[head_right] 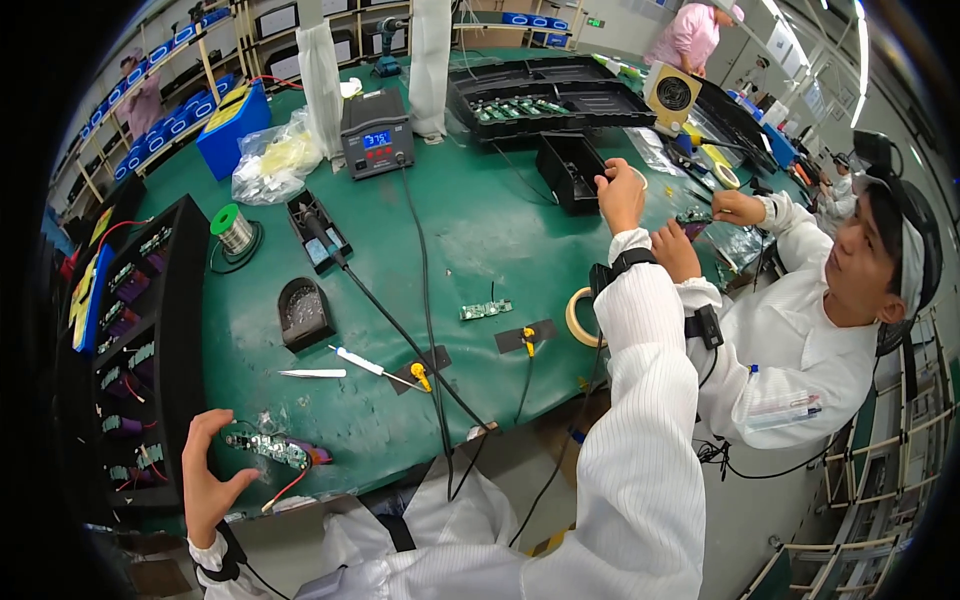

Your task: Soldering a circuit board to a battery pack and securing components with tape.

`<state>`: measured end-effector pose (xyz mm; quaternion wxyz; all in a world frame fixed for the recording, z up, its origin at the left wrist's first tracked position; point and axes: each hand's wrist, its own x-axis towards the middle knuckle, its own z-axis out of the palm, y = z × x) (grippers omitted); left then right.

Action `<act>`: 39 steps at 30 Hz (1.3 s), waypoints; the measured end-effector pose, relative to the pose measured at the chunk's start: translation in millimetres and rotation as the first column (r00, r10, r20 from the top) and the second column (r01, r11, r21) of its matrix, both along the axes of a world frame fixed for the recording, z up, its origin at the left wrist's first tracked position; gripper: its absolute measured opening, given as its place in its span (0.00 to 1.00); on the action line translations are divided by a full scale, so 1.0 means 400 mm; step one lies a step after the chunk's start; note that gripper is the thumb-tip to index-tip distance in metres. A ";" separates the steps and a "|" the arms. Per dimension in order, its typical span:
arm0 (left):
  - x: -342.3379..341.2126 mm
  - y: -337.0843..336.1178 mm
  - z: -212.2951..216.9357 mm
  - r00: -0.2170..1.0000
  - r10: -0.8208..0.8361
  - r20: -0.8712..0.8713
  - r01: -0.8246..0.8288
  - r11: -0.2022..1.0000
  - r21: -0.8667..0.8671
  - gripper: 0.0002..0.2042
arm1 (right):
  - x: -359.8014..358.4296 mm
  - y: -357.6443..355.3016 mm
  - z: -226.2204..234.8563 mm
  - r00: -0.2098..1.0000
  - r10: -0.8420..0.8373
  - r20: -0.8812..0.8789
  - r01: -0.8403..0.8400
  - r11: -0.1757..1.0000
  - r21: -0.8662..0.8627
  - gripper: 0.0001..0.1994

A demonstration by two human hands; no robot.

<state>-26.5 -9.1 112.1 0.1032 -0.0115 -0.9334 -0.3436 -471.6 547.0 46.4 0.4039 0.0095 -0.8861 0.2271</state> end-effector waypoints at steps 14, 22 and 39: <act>-0.103 0.023 0.053 0.929 -0.341 0.140 0.364 0.910 -0.198 0.24 | 0.823 -0.536 0.148 0.291 0.901 0.323 -0.778 0.419 -0.468 0.25; -0.106 0.021 0.060 0.871 -0.446 0.207 0.486 0.845 -0.225 0.19 | 0.960 -0.821 -0.038 0.285 0.940 0.186 -0.782 0.341 -0.521 0.29; -0.107 -0.015 0.101 0.918 -0.387 -0.085 0.385 0.922 -0.039 0.19 | 0.963 -0.855 -0.087 0.380 0.907 0.180 -0.733 0.414 -0.539 0.18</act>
